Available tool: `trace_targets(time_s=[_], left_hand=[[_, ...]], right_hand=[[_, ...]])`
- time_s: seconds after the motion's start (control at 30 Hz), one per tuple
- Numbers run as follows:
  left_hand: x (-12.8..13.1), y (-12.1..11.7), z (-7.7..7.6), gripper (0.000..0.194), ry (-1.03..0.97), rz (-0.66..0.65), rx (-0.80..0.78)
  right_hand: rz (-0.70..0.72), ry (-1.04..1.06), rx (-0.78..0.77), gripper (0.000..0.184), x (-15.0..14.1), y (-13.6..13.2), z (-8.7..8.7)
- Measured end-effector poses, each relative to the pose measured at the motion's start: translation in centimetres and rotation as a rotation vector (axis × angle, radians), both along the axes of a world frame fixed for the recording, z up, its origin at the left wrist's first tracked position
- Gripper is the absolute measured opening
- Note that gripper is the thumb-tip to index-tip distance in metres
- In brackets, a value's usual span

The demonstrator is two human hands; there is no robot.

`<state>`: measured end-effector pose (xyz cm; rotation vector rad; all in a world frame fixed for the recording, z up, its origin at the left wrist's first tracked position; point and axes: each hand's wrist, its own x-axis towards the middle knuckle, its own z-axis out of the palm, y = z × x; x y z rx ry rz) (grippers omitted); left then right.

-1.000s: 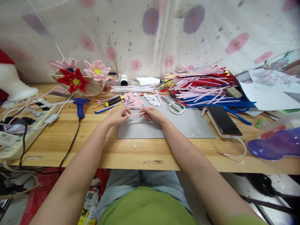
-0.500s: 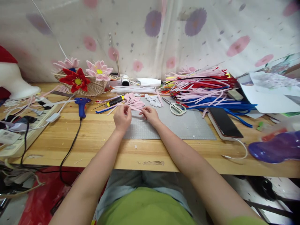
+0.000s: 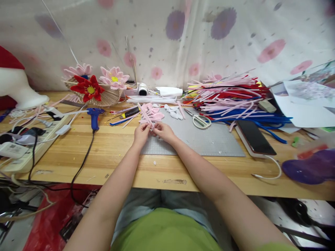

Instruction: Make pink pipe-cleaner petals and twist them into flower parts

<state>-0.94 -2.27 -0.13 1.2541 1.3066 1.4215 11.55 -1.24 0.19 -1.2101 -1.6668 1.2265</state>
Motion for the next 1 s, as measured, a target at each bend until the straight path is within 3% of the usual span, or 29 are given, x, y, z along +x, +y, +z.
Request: trace_targets(time_s=[0.13,0.33,0.5,0.63,0.8,1.0], left_hand=[[0.0,0.1,0.0,0.019,0.007,0.068,-0.037],[-0.1,0.3,-0.2,0.024,0.059,0.049,0.026],[-0.1,0.3,0.1,0.022,0.043,0.003,0.041],[0.1,0.1,-0.3,0.02,0.079,-0.08,0.003],[0.4,0.1,-0.5,0.019,0.001,-0.049,-0.064],[-0.4,0.4,-0.3,0.016,-0.141,0.135,-0.034]], right_hand=[[-0.056,0.12,-0.047,0.005,-0.1,0.4,-0.2],[-0.068,0.21,0.005,0.004,0.9,1.2,-0.8],[-0.073,0.314,-0.095,0.012,1.6,1.3,-0.2],[-0.031,0.314,-0.065,0.016,1.3,0.9,-0.2],[-0.031,0.197,0.008,0.019,1.4,1.4,-0.2],[-0.267,-0.189,0.213,0.01,2.3,4.3,0.3]])
